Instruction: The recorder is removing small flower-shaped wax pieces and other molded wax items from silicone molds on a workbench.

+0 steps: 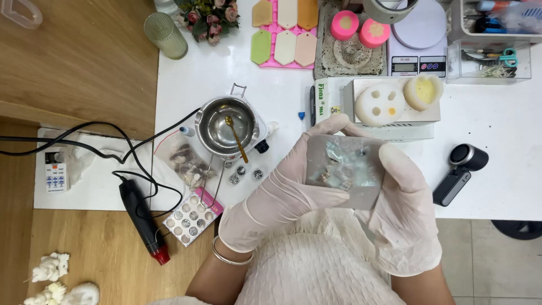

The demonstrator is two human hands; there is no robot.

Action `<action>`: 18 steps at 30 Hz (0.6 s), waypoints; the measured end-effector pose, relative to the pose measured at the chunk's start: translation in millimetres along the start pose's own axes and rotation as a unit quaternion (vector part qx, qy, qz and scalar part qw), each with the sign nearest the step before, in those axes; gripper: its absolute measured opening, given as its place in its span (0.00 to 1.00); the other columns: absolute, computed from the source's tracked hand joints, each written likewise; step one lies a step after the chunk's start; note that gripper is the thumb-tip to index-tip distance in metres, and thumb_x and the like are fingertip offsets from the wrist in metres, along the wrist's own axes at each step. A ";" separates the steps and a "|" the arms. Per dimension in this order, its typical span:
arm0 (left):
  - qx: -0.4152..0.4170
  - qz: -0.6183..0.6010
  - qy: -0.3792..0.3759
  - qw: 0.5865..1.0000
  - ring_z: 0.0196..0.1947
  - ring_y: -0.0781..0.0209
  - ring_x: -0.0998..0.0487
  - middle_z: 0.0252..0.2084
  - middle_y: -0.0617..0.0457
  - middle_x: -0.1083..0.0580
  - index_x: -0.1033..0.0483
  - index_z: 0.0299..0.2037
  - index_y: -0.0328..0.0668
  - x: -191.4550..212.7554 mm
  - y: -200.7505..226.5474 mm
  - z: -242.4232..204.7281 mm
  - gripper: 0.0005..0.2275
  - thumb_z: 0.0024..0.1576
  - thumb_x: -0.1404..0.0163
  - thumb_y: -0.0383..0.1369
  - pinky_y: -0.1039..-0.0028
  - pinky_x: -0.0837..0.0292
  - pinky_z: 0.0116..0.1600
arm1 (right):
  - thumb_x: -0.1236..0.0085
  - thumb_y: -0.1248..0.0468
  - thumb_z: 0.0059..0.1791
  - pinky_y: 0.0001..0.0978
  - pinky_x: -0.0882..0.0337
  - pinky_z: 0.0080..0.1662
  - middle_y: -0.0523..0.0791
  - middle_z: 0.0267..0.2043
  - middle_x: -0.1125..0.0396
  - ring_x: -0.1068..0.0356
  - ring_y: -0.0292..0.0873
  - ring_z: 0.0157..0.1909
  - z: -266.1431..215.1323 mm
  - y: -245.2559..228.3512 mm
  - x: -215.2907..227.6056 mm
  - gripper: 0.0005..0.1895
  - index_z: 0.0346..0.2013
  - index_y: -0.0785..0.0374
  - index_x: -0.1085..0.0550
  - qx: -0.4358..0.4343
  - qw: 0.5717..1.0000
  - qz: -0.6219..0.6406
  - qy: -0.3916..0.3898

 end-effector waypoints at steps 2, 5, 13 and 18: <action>0.017 0.044 0.013 0.999 0.69 0.63 0.34 0.68 0.54 0.34 0.47 0.78 0.41 4.6 -6.2 3.7 0.40 0.53 0.41 0.20 0.68 0.37 0.76 | 0.50 0.63 0.58 0.46 0.27 0.58 0.58 0.62 0.34 0.28 0.52 0.59 2.4 -3.9 8.6 0.28 0.69 0.77 0.38 0.005 1.000 0.002 -0.011; 0.043 0.089 0.012 0.995 0.67 0.64 0.32 0.67 0.54 0.33 0.46 0.75 0.40 5.9 -7.9 10.5 0.38 0.53 0.41 0.21 0.71 0.34 0.71 | 0.50 0.64 0.57 0.43 0.27 0.56 0.57 0.61 0.32 0.28 0.50 0.57 11.2 -7.1 30.2 0.26 0.68 0.76 0.36 0.002 0.998 -0.053 0.026; 0.157 0.139 0.142 0.967 0.45 0.68 0.22 0.47 0.52 0.21 0.28 0.59 0.37 54.9 -124.5 33.0 0.17 0.58 0.46 0.24 0.76 0.24 0.50 | 0.48 0.63 0.54 0.32 0.29 0.58 0.49 0.59 0.31 0.29 0.40 0.57 26.2 -13.9 121.5 0.27 0.66 0.72 0.34 0.034 0.969 -0.229 0.091; 0.258 -0.063 0.257 0.929 0.41 0.66 0.20 0.42 0.56 0.20 0.23 0.53 0.38 51.5 -133.5 52.1 0.14 0.57 0.48 0.26 0.75 0.21 0.47 | 0.53 0.55 0.56 0.44 0.27 0.52 0.60 0.55 0.29 0.29 0.55 0.54 6.5 -93.2 150.9 0.30 0.70 0.68 0.35 0.094 0.904 -0.313 0.275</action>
Point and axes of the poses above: each hand's wrist, its own z-axis towards the middle knuckle, its own x-axis out of the back of the hand, y = z × x, the point moved 8 cm from there along z, towards the middle knuckle
